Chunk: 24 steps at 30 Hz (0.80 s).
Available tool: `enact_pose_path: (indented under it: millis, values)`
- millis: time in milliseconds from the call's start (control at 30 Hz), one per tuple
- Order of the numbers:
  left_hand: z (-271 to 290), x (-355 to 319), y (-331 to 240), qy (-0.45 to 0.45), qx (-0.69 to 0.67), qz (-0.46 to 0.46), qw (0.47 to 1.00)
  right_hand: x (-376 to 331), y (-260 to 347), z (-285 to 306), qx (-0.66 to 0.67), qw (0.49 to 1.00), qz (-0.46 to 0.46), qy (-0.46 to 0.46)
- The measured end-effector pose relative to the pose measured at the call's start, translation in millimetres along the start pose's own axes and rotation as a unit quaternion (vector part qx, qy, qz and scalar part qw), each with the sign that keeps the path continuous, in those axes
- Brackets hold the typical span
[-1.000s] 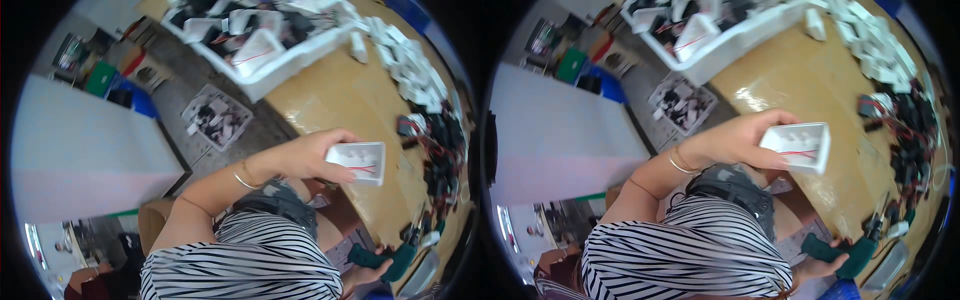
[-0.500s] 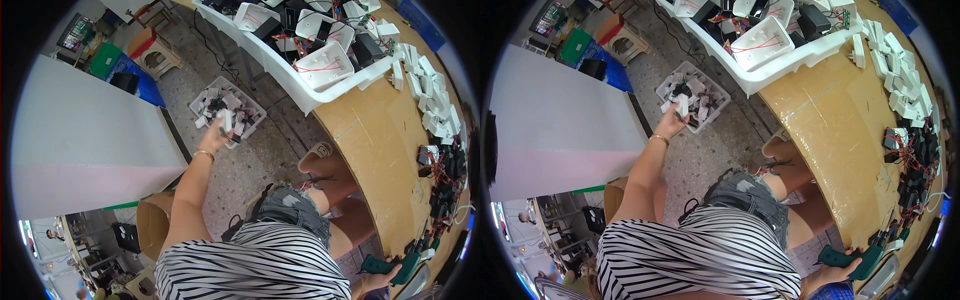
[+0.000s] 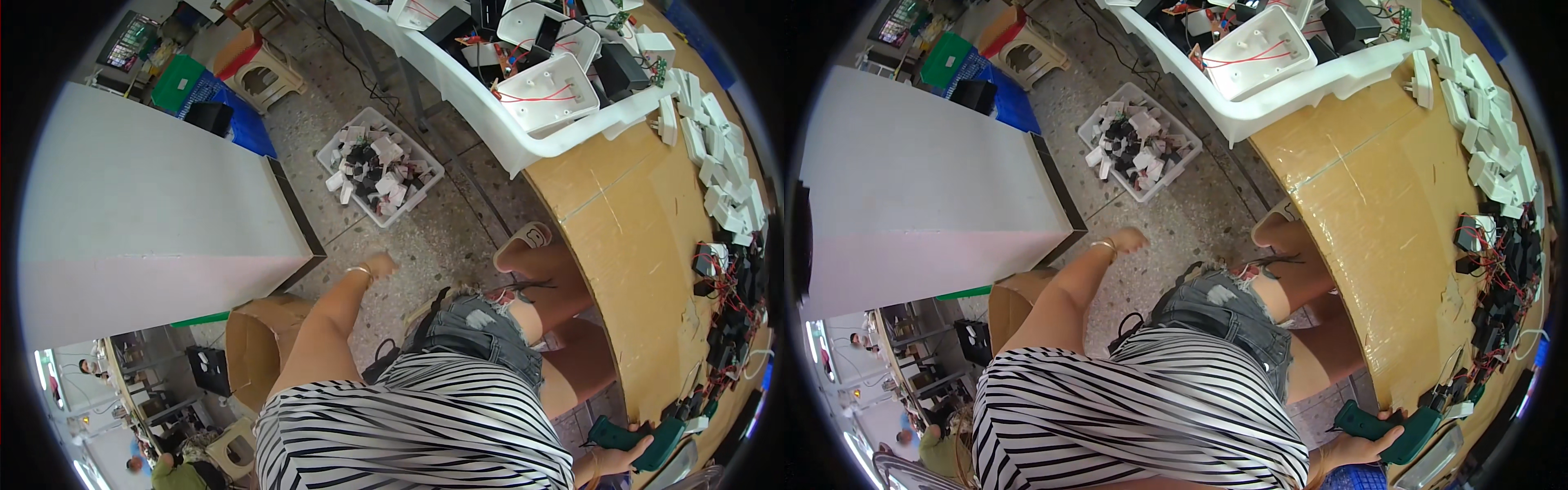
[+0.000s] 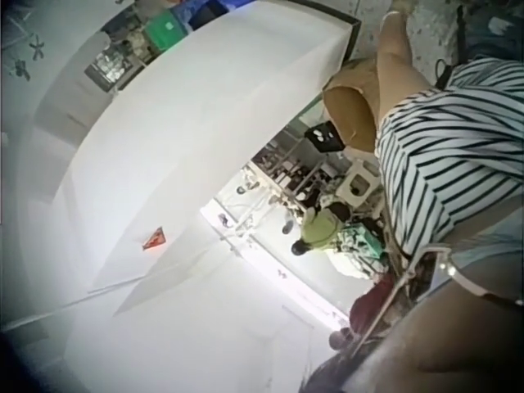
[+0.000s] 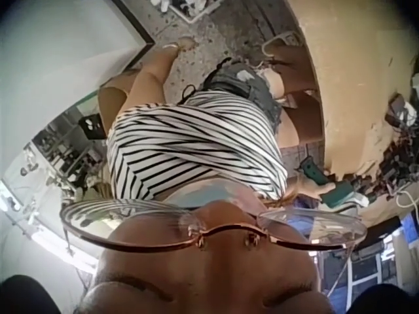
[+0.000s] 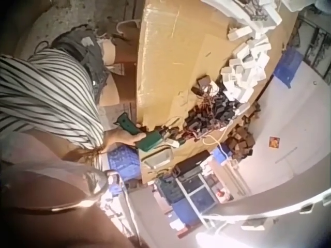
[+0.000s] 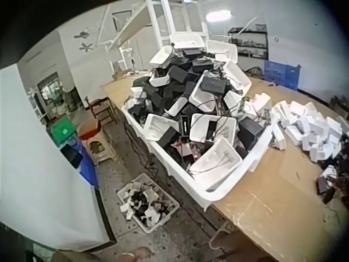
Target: Soldering wires to electronic components inside a small plastic housing at a workstation.
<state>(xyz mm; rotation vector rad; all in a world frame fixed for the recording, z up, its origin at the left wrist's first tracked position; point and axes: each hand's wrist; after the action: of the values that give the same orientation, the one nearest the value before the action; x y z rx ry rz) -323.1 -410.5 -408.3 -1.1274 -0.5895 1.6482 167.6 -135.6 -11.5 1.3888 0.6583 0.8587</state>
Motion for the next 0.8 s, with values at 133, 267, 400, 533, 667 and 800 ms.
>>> enact_pose_path:
  millis: [133, 267, 400, 533, 667, 800]
  values:
    - [15, 52, -183, 0.18, -0.157, 0.352, 0.905, 18, 1, 23, 0.026, 0.999, -0.016, 0.01]
    - [77, 55, -412, 0.336, -0.246, 0.097, 0.904, 15, -1, 11, 0.068, 0.996, -0.004, 0.055]
    - [91, 92, -567, 0.199, -0.196, -0.252, 0.926, 21, 11, 22, 0.132, 0.987, 0.024, 0.088]
    - [73, 196, -645, -0.216, 0.107, -0.255, 0.937, 36, 10, 33, 0.205, 0.964, 0.014, 0.166]
    - [88, 313, -629, -0.525, 0.276, -0.249, 0.766, 39, 2, 32, 0.24, 0.945, -0.026, 0.22]
    - [113, 353, -605, -0.494, 0.099, -0.181, 0.845, 41, 8, 31, 0.227, 0.944, -0.039, 0.237]
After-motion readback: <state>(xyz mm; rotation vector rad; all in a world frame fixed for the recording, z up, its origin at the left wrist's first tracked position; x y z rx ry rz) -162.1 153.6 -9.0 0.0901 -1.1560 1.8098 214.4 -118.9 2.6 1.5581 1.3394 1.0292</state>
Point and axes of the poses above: each hand's wrist, its own x-axis towards the middle knuckle, its own z-axis out of the back of the hand, y = z × x, and after that the axes turned 10 degrees about -x, right-handed
